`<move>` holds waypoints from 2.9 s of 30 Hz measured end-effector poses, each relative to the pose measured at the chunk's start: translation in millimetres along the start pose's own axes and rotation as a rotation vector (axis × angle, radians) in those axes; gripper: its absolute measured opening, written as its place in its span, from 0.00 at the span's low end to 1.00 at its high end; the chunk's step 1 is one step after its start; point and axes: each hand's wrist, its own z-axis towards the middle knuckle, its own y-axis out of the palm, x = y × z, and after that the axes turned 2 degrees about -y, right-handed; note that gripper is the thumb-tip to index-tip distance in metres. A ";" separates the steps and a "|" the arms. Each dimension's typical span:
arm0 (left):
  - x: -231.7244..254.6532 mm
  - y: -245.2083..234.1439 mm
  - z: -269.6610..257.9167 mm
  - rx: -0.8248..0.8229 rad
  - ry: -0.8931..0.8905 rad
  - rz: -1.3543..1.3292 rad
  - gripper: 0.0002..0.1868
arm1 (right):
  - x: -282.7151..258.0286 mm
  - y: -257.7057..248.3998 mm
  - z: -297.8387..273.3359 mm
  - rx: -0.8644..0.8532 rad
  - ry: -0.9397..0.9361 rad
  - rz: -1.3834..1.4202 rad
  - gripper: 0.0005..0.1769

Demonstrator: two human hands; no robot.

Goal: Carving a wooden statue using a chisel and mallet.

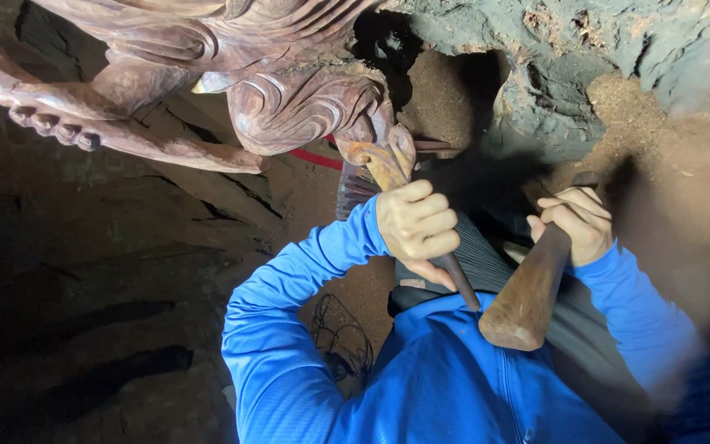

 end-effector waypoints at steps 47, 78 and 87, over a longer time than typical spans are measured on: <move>1.0 -7.7 -7.3 -0.033 -0.108 -0.072 0.32 | -31.5 14.2 23.3 0.124 -0.073 0.078 0.19; 3.7 -14.3 0.0 0.029 -0.157 -0.087 0.36 | -79.0 -7.8 47.7 0.161 -0.110 0.166 0.19; 4.4 -12.2 7.1 -0.017 -0.199 0.055 0.37 | -75.1 -5.8 32.8 0.148 -0.018 0.169 0.22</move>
